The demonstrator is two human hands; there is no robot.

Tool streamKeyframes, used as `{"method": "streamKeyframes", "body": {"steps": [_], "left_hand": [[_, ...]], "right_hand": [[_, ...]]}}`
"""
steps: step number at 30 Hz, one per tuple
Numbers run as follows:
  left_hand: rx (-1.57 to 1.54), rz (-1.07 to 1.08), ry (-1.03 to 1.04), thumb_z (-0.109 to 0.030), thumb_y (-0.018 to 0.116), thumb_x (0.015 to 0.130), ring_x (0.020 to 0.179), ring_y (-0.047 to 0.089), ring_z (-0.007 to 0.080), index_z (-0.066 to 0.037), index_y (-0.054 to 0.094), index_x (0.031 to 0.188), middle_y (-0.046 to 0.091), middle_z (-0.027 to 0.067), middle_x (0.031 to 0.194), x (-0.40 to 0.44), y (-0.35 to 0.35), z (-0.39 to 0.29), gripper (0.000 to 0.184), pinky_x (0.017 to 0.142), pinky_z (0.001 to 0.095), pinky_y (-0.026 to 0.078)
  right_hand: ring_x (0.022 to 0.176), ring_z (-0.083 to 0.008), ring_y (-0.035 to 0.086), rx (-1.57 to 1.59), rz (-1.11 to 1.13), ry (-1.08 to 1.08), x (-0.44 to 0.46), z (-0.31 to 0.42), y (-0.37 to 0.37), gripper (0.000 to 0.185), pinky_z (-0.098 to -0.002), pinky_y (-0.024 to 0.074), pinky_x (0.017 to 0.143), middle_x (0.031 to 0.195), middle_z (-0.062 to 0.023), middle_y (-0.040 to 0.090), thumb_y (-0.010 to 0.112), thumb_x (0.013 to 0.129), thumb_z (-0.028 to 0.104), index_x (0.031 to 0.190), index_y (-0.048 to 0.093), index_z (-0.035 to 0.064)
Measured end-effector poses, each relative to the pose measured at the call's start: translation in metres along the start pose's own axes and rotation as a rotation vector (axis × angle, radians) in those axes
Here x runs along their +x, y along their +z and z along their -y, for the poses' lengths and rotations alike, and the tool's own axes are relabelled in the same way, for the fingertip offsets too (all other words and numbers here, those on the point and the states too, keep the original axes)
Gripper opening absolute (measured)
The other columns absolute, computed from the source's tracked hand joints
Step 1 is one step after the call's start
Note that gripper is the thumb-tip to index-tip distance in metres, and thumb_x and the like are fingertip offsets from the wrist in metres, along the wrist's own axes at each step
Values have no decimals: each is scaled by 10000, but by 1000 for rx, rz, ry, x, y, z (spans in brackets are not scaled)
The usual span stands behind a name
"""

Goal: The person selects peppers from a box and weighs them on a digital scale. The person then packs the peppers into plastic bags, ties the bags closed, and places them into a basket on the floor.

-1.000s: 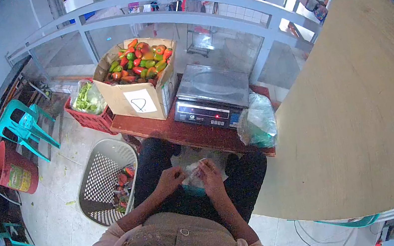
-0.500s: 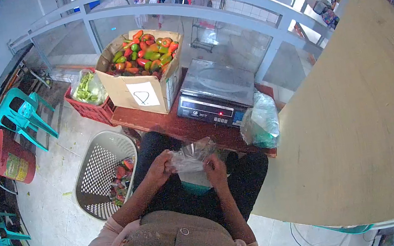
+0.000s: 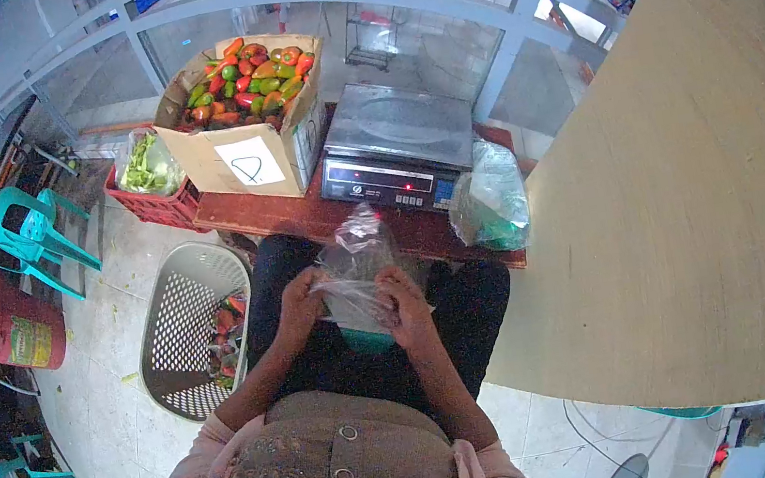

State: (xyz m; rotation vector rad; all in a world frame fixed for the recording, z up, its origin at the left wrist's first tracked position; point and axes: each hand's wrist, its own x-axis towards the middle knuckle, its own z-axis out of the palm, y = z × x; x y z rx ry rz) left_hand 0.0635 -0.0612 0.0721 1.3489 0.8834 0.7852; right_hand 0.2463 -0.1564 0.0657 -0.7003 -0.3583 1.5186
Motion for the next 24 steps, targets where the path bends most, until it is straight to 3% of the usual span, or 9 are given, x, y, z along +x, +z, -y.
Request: {"method": "streamKeyframes", "body": {"steps": [1, 4, 7, 10, 12, 14, 18, 21, 24], "left_hand": [[-15, -18, 39, -4, 531, 838, 673, 507, 80, -49, 570, 873, 527, -21, 741, 1, -1, 0, 68, 587, 233, 426], [-54, -103, 104, 27, 456, 841, 663, 480, 72, -39, 546, 859, 511, -31, 740, 5, -10, 2, 113, 584, 224, 399], [-14, -205, 127, 47, 428, 836, 684, 479, 94, -27, 528, 850, 504, -15, 734, 8, -12, 12, 125, 616, 232, 393], [157, -256, 260, 41, 446, 842, 729, 500, 147, -17, 517, 880, 509, 45, 781, 5, -10, 12, 99, 671, 269, 409], [268, -261, 299, 30, 475, 842, 779, 535, 203, -12, 514, 926, 532, 103, 878, 3, -8, 3, 101, 716, 315, 437], [520, -228, 300, 17, 533, 817, 880, 551, 267, -26, 507, 1058, 512, 151, 1021, 4, -10, 1, 246, 773, 353, 455], [785, -155, 360, 13, 636, 728, 1063, 524, 362, -63, 415, 1308, 446, 187, 1234, -5, 3, -20, 625, 869, 430, 459], [799, -87, 462, 15, 677, 682, 1097, 510, 361, -82, 356, 1377, 466, 176, 1218, -5, 10, -29, 771, 906, 429, 439], [774, -24, 560, 19, 678, 661, 1150, 455, 355, -100, 415, 1356, 459, 167, 1233, 0, 10, -32, 753, 975, 440, 377]], "right_hand": [[590, -68, 473, -36, 41, 36, -2, 3, 6, 113, -205, 371, 495, 721, 8, 499, 549, 861, 67, 964, 519, 103], [602, -82, 473, -896, -70, -114, -9, 9, 48, 168, -217, 372, 528, 723, 5, 485, 570, 844, 60, 1004, 523, 82], [575, -172, 509, -1349, -122, -333, -1, -5, 42, 264, -303, 434, 557, 695, -30, 486, 627, 788, -7, 1030, 535, 48], [687, -205, 564, -1444, -247, -798, 15, -6, 16, 183, -319, 456, 649, 780, -78, 541, 593, 807, 21, 983, 545, 20], [757, -204, 580, -1187, -278, -592, 18, -3, 3, 146, -313, 462, 689, 838, -90, 567, 563, 818, 28, 964, 553, 20], [887, -192, 597, -949, -250, -416, 14, 9, -2, 172, -322, 478, 759, 923, -76, 597, 533, 856, 67, 1016, 575, 22], [889, -155, 584, -140, -149, -181, 9, 13, 29, 186, -299, 495, 775, 955, -37, 586, 524, 924, 102, 1090, 560, 28], [898, -171, 598, -92, -183, -157, 15, 4, 13, 205, -321, 507, 780, 987, -45, 597, 521, 925, 104, 1116, 558, 39], [856, -173, 602, -314, -173, -221, 16, 5, -9, 179, -322, 513, 745, 962, -42, 597, 523, 930, 126, 1085, 560, 44]]}}
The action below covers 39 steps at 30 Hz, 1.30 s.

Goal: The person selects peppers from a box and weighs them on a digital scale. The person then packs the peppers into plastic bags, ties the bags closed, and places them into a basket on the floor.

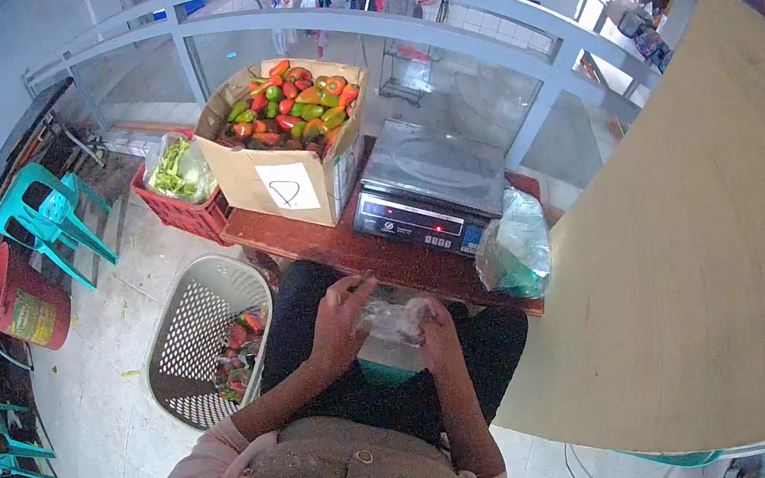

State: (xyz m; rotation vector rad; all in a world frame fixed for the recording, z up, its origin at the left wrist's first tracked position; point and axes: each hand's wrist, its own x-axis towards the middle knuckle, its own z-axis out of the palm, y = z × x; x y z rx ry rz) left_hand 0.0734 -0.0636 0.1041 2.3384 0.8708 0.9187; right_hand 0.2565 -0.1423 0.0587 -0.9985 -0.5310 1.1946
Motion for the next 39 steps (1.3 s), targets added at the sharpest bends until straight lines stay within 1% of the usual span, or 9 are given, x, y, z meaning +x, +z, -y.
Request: {"method": "streamKeyframes", "body": {"steps": [4, 10, 16, 19, 25, 28, 31, 34, 39], "left_hand": [[-64, 158, 207, 2, 689, 685, 1142, 474, 341, -96, 467, 1314, 467, 179, 1242, -3, 10, 17, 675, 950, 425, 404], [-83, -130, 23, 4, 639, 727, 1116, 486, 332, -59, 578, 1126, 474, 157, 1232, 8, 1, -21, 408, 944, 425, 402], [-118, 402, 175, -62, 645, 750, 1148, 475, 357, -46, 562, 1181, 458, 154, 1282, -5, 38, 15, 439, 957, 435, 426], [-269, 423, -104, -46, 611, 779, 1155, 457, 358, -35, 534, 1175, 485, 173, 1183, -8, 32, 10, 404, 959, 438, 391], [-210, 215, 162, -130, 688, 739, 1104, 496, 377, -33, 507, 1195, 517, 187, 1142, -2, 17, -13, 500, 955, 446, 399], [-415, 383, 94, -212, 691, 782, 1124, 492, 359, -32, 528, 1208, 548, 171, 1142, -8, 31, -4, 490, 985, 437, 382], [-759, 485, -244, -273, 689, 805, 1105, 509, 374, -21, 533, 1192, 552, 175, 1151, -18, 30, 4, 488, 970, 440, 391], [-596, 469, -157, -326, 679, 823, 1089, 531, 353, -11, 541, 1174, 558, 168, 1166, -15, 23, 4, 491, 956, 411, 405], [-266, 356, -205, -174, 628, 858, 1009, 578, 260, -5, 566, 1100, 587, 161, 1057, -24, 43, 17, 302, 887, 382, 436]], "right_hand": [[797, -150, 585, 115, 2, -14, 1, 6, -13, 161, -310, 506, 718, 911, -28, 581, 538, 930, 171, 1040, 548, 54], [753, -123, 554, -130, -212, -149, 1, 1, -13, 167, -294, 487, 672, 856, -12, 551, 553, 924, 213, 1004, 536, 68], [783, -116, 540, -287, -246, -210, 5, -8, -14, 126, -260, 465, 670, 899, -24, 550, 465, 930, 93, 1011, 553, 54], [755, -91, 521, -65, -252, -105, -8, 13, -4, 110, -247, 448, 659, 869, -13, 543, 489, 921, 102, 993, 553, 49], [744, -132, 525, -316, -256, -169, -7, 4, 1, 137, -277, 444, 664, 837, -27, 540, 538, 913, 152, 974, 550, 30], [761, -175, 536, -601, -249, -338, 1, -9, -9, 173, -316, 449, 691, 846, -67, 553, 532, 919, 166, 969, 547, 1], [787, -210, 556, -863, -267, -427, -8, 4, -1, 205, -345, 452, 727, 882, -115, 575, 530, 920, 178, 981, 546, -17], [809, -204, 564, -928, -268, -414, -15, 8, 12, 205, -335, 451, 740, 903, -121, 581, 542, 907, 176, 987, 546, -12], [854, -172, 565, -898, -163, -389, -12, -9, 9, 201, -308, 459, 747, 919, -91, 575, 583, 865, 145, 996, 542, -2]]}}
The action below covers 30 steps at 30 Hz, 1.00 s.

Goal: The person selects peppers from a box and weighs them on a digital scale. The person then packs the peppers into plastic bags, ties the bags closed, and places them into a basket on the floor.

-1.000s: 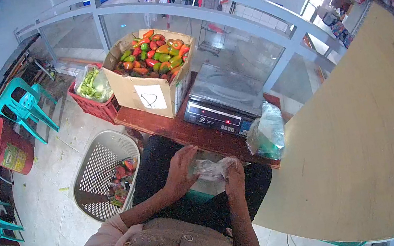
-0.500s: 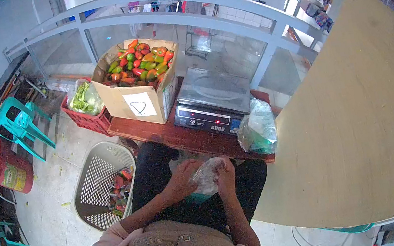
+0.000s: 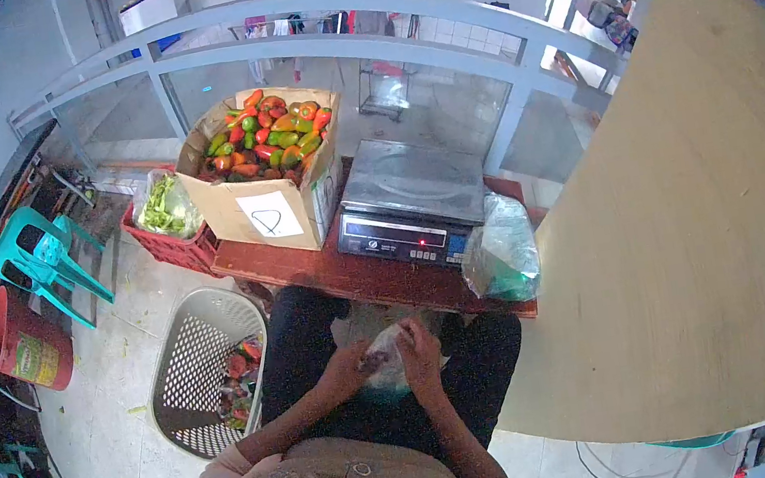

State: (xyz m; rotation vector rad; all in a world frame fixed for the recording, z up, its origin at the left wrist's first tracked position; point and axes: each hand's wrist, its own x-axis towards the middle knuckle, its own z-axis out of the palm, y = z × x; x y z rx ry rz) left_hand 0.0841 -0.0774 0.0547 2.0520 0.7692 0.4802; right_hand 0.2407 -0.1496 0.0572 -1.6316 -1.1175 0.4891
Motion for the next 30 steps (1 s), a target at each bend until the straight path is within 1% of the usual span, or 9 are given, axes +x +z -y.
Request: {"method": "streamKeyframes", "body": {"steps": [3, 4, 5, 8, 11, 17, 20, 24, 30], "left_hand": [[-181, -93, -86, -79, 592, 853, 981, 582, 221, 7, 564, 1063, 594, 128, 1023, 3, -14, 11, 229, 860, 361, 448], [-277, -116, -112, -49, 580, 848, 972, 583, 209, 11, 561, 1049, 597, 116, 1012, 4, -22, 10, 211, 851, 354, 452], [-461, -169, -62, -115, 571, 857, 819, 574, 169, -46, 581, 953, 599, 45, 883, 10, -16, 29, 119, 739, 321, 460], [-1023, -52, -147, -75, 503, 886, 813, 537, 112, -66, 553, 1003, 557, -8, 920, 7, -22, 24, 127, 715, 250, 432], [-1190, -16, -249, -121, 468, 917, 792, 514, 93, -105, 541, 1013, 521, -32, 885, 4, -19, 3, 122, 685, 224, 402], [-1004, 91, -86, -47, 587, 850, 799, 520, 103, -96, 506, 995, 502, -31, 853, 3, -32, -27, 174, 698, 216, 409], [-292, -149, 56, 34, 640, 768, 784, 542, 127, -76, 506, 965, 527, 1, 844, 3, -38, -29, 263, 696, 251, 433], [-210, -372, 146, 77, 633, 718, 767, 585, 207, -56, 513, 918, 558, 71, 838, 9, -42, -28, 269, 685, 297, 459], [-162, -541, 302, 94, 622, 700, 730, 599, 274, -36, 530, 853, 567, 105, 811, 10, -41, -44, 221, 644, 315, 470]], "right_hand": [[909, -189, 586, 73, 290, 96, 2, 17, -9, 203, -309, 469, 800, 958, -94, 581, 588, 844, 98, 1018, 541, 5], [921, -191, 587, 59, 300, 57, 1, 24, -8, 203, -309, 468, 814, 962, -92, 578, 575, 831, 71, 1020, 539, 6], [933, -193, 588, 45, 314, 18, -1, 31, -6, 209, -309, 467, 828, 966, -90, 576, 561, 818, 44, 1022, 538, 6], [940, -191, 588, 96, 267, -22, -2, 24, 0, 240, -302, 461, 840, 966, -90, 576, 503, 780, -25, 1017, 536, 3], [915, -184, 585, 155, 166, 22, 0, 2, 1, 258, -292, 454, 825, 950, -87, 577, 458, 751, -49, 993, 538, -5], [882, -278, 599, 20, -7, -2, 3, -9, -7, 190, -347, 467, 793, 905, -135, 581, 532, 772, 27, 959, 544, -5], [937, -309, 579, -13, 11, -118, 8, 3, -11, 187, -372, 453, 824, 966, -148, 577, 516, 808, 90, 974, 551, 12], [1017, -341, 543, -190, 67, -339, 8, 34, 6, 217, -400, 425, 876, 1045, -157, 562, 537, 845, 158, 1031, 546, 47], [951, -381, 565, -92, 69, -179, 14, 51, 17, 218, -394, 448, 816, 1027, -148, 587, 554, 839, 112, 1047, 533, 51]]}}
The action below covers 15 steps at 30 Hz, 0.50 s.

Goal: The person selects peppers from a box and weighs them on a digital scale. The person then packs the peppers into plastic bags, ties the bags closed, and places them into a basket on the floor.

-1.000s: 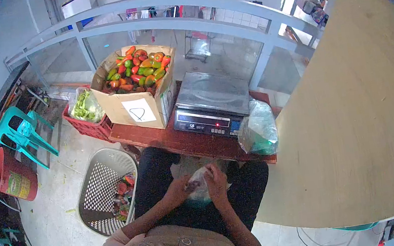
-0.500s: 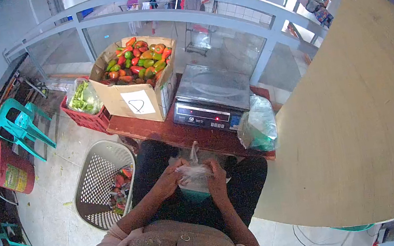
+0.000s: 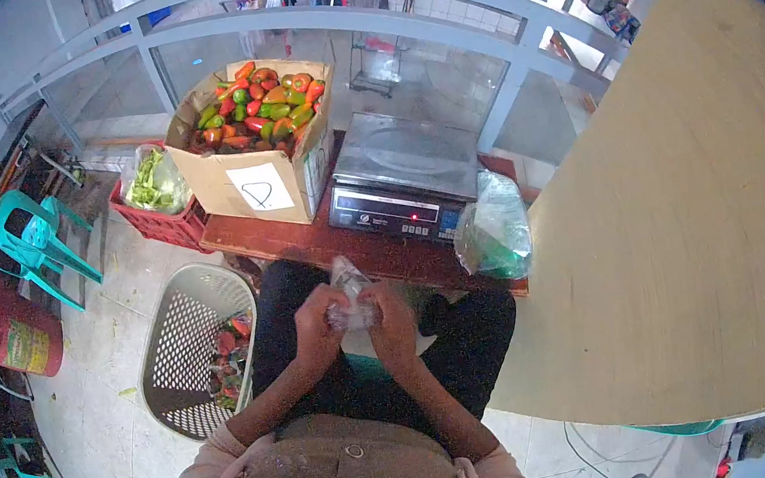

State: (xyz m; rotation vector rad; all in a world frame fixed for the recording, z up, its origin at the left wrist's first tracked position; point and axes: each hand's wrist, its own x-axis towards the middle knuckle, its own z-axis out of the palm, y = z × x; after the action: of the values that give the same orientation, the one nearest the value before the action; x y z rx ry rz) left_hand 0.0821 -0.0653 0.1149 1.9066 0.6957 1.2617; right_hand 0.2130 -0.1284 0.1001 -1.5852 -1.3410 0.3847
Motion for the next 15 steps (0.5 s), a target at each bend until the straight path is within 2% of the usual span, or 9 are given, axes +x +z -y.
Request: {"method": "streamKeyframes", "body": {"steps": [4, 7, 9, 12, 13, 15], "left_hand": [[107, -151, -10, 143, 591, 652, 625, 549, 207, -14, 533, 813, 546, 98, 760, 3, -8, -10, 233, 550, 290, 444], [128, -163, 69, 161, 561, 624, 598, 522, 185, -8, 528, 790, 536, 91, 747, 3, -8, -18, 240, 524, 278, 426], [170, -124, 152, 162, 543, 615, 588, 516, 192, -6, 523, 774, 534, 91, 746, 2, -9, -16, 232, 514, 281, 419], [53, -253, 15, 144, 530, 633, 590, 521, 228, -3, 521, 767, 527, 102, 737, 1, -8, -7, 199, 533, 301, 428], [164, -296, 93, 118, 533, 657, 619, 530, 261, 2, 519, 763, 515, 113, 726, 6, -13, -6, 158, 576, 333, 443], [238, -296, 110, 110, 539, 665, 669, 542, 271, 0, 521, 780, 515, 120, 742, 10, -21, -5, 160, 602, 338, 444]], "right_hand": [[843, -351, 593, -7, -133, 50, 0, 14, -5, 229, -360, 465, 736, 987, -160, 582, 494, 798, 26, 1026, 520, 28], [763, -197, 566, -15, -370, -16, 6, 18, -10, 152, -284, 458, 735, 895, -90, 578, 523, 810, -11, 960, 525, 19], [799, -198, 565, -42, -420, -39, 12, 14, -18, 131, -290, 455, 756, 906, -96, 576, 519, 830, 7, 960, 527, 17], [840, -199, 560, -18, -446, 12, 9, 14, -20, 121, -298, 448, 781, 918, -105, 573, 519, 842, 21, 961, 534, 11], [852, -199, 558, 2, -446, 38, 10, 15, -21, 120, -300, 446, 788, 921, -108, 572, 521, 843, 23, 962, 537, 9], [846, -219, 567, -14, -483, -64, 12, 13, -20, 204, -310, 449, 799, 943, -124, 573, 493, 794, -1, 994, 535, 14]]}}
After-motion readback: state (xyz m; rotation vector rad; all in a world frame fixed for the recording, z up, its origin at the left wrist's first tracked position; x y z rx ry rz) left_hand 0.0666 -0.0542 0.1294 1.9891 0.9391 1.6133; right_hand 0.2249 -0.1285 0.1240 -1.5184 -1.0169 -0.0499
